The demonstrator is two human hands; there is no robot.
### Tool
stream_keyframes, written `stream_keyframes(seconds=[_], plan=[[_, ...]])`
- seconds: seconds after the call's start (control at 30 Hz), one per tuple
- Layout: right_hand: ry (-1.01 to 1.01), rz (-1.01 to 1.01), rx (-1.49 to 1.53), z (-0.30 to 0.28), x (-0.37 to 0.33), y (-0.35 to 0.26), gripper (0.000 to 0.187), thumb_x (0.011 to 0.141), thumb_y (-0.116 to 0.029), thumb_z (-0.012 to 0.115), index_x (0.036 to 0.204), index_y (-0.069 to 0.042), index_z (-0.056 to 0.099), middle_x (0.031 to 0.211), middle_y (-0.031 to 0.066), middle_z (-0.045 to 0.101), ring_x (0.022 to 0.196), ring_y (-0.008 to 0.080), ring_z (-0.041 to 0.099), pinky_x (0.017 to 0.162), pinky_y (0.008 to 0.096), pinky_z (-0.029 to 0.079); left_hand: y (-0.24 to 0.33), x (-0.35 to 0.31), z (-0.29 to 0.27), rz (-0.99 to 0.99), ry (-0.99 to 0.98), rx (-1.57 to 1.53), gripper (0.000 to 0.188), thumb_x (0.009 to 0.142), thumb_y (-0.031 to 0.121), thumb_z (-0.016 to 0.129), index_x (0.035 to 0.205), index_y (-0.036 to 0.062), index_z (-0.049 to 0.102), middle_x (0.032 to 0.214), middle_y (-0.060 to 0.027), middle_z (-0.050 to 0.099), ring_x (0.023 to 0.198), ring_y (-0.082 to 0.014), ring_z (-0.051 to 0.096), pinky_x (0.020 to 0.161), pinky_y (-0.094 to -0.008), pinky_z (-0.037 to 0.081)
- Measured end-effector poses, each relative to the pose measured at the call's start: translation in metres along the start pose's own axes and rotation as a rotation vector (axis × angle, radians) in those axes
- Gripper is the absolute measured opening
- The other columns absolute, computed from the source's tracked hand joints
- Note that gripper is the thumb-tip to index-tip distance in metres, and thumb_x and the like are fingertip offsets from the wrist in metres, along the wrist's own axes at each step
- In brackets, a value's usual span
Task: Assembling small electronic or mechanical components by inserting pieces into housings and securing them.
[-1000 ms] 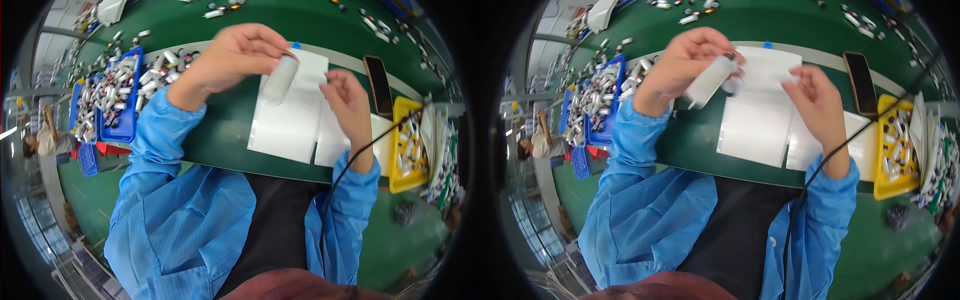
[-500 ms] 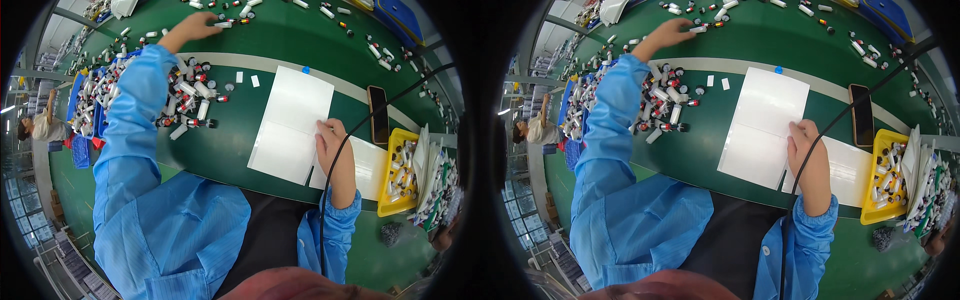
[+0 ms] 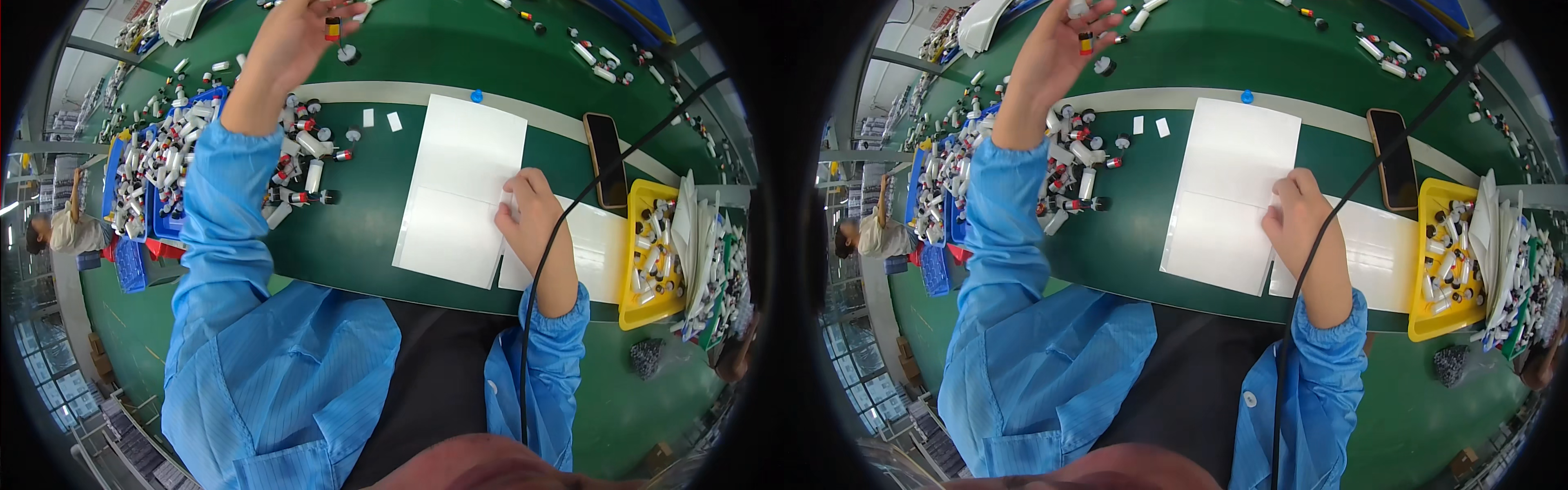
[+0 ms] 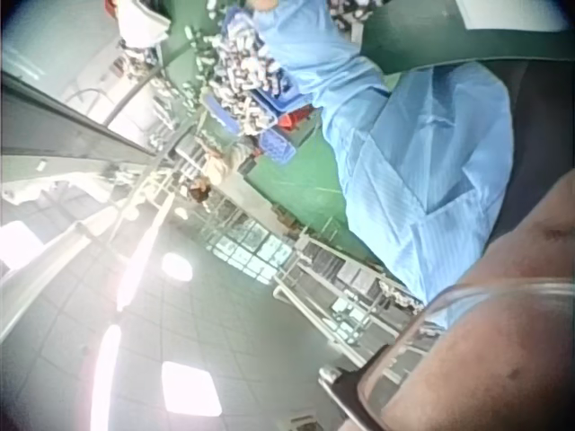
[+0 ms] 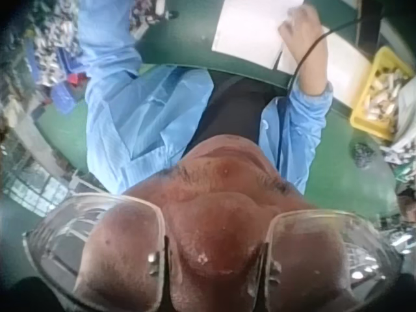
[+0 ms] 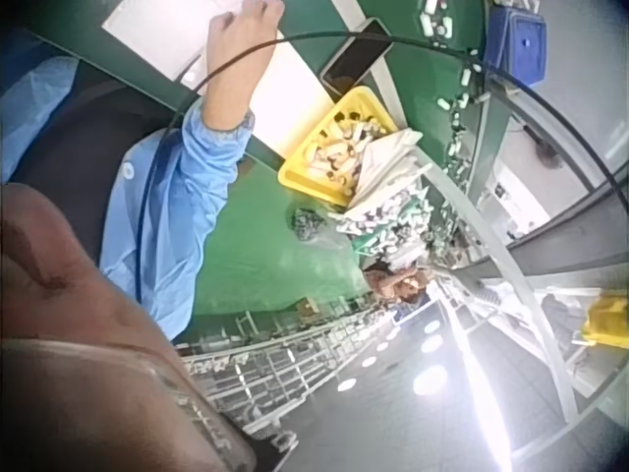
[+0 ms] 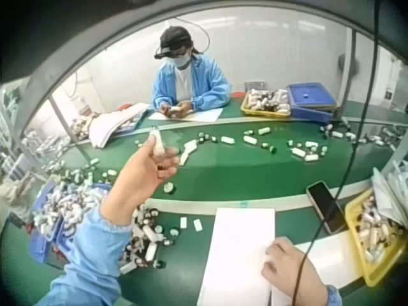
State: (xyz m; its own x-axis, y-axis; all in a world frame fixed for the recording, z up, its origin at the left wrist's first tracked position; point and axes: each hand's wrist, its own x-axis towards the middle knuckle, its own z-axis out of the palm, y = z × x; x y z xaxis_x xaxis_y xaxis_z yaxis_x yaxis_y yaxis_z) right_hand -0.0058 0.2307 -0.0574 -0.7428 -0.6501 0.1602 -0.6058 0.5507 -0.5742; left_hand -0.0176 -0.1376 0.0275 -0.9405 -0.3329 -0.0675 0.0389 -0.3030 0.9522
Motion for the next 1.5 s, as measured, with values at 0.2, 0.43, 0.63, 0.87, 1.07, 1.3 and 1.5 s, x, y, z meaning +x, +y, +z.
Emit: stream_keyframes(seconds=[0.2,0.43,0.63,0.87,1.07,1.3,1.5], plan=[[-0.054,0.028,-0.132,-0.002,0.002,-0.007,0.023,0.073,-0.002,0.066,0.091,0.001,0.052,0.095,0.0189,0.054,0.079,0.0388,0.062,0.067,0.0420,0.052,-0.036,-0.036,0.070,-0.317,-0.340,-0.748,0.049,0.107,0.047,0.033,0.097,0.0069,0.059,0.109,-0.0155,0.069,0.102,-0.0330,0.066,0.090,-0.0490,0.055],[0.348,-0.116,0.150,-0.008,0.009,-0.001,0.029,0.076,-0.001,0.071,0.100,-0.002,0.054,0.097,0.0145,0.059,0.079,0.0327,0.063,0.068,0.0372,0.052,-0.073,-0.045,0.109,-0.397,-0.180,-0.768,0.053,0.107,0.049,0.027,0.092,0.0069,0.055,0.116,-0.0212,0.064,0.112,-0.0388,0.061,0.099,-0.0527,0.052],[0.641,-0.342,0.259,0.012,0.043,-0.030,0.041,0.078,0.002,0.073,0.114,-0.005,0.054,0.097,0.0076,0.066,0.082,0.0218,0.064,0.075,0.0314,0.051,-0.095,-0.060,0.122,-0.388,-0.307,-0.604,0.047,0.107,0.044,0.033,0.121,0.0028,0.052,0.137,-0.0222,0.054,0.116,-0.0272,0.059,0.094,-0.0385,0.049],[0.674,-0.250,0.508,0.028,0.043,-0.006,0.045,0.082,0.005,0.069,0.120,-0.003,0.046,0.090,0.0047,0.065,0.083,0.0130,0.062,0.079,0.0258,0.049,-0.105,-0.050,0.110,-0.013,-0.548,0.110,0.041,0.104,0.033,0.050,0.130,0.0007,0.053,0.134,-0.0207,0.057,0.121,-0.0238,0.058,0.100,-0.0373,0.048],[0.685,-0.292,0.520,0.025,0.043,-0.007,0.043,0.080,0.007,0.069,0.117,-0.002,0.049,0.090,0.0071,0.064,0.084,0.0153,0.063,0.080,0.0273,0.050,-0.098,-0.049,0.109,0.033,-0.578,0.224,0.044,0.093,0.003,0.064,0.135,-0.0021,0.052,0.118,-0.0140,0.067,0.109,-0.0202,0.066,0.097,-0.0332,0.053],[0.542,-0.211,1.074,0.003,0.039,-0.002,0.019,0.088,0.004,0.068,0.105,0.002,0.061,0.089,0.0066,0.066,0.082,0.0133,0.064,0.076,0.0248,0.053,-0.091,-0.049,0.108,-0.018,-0.567,0.200,0.031,0.097,0.004,0.058,0.127,-0.0030,0.056,0.120,-0.0143,0.065,0.112,-0.0209,0.064,0.097,-0.0339,0.054],[0.169,-0.072,1.288,-0.009,0.038,0.009,0.011,0.092,-0.002,0.067,0.102,0.003,0.066,0.082,0.0070,0.068,0.073,0.0100,0.063,0.065,0.0218,0.050,-0.098,-0.047,0.108,-0.062,-0.702,0.061,0.035,0.094,-0.008,0.055,0.129,-0.0035,0.053,0.115,-0.0098,0.064,0.104,-0.0132,0.063,0.091,-0.0266,0.051]])
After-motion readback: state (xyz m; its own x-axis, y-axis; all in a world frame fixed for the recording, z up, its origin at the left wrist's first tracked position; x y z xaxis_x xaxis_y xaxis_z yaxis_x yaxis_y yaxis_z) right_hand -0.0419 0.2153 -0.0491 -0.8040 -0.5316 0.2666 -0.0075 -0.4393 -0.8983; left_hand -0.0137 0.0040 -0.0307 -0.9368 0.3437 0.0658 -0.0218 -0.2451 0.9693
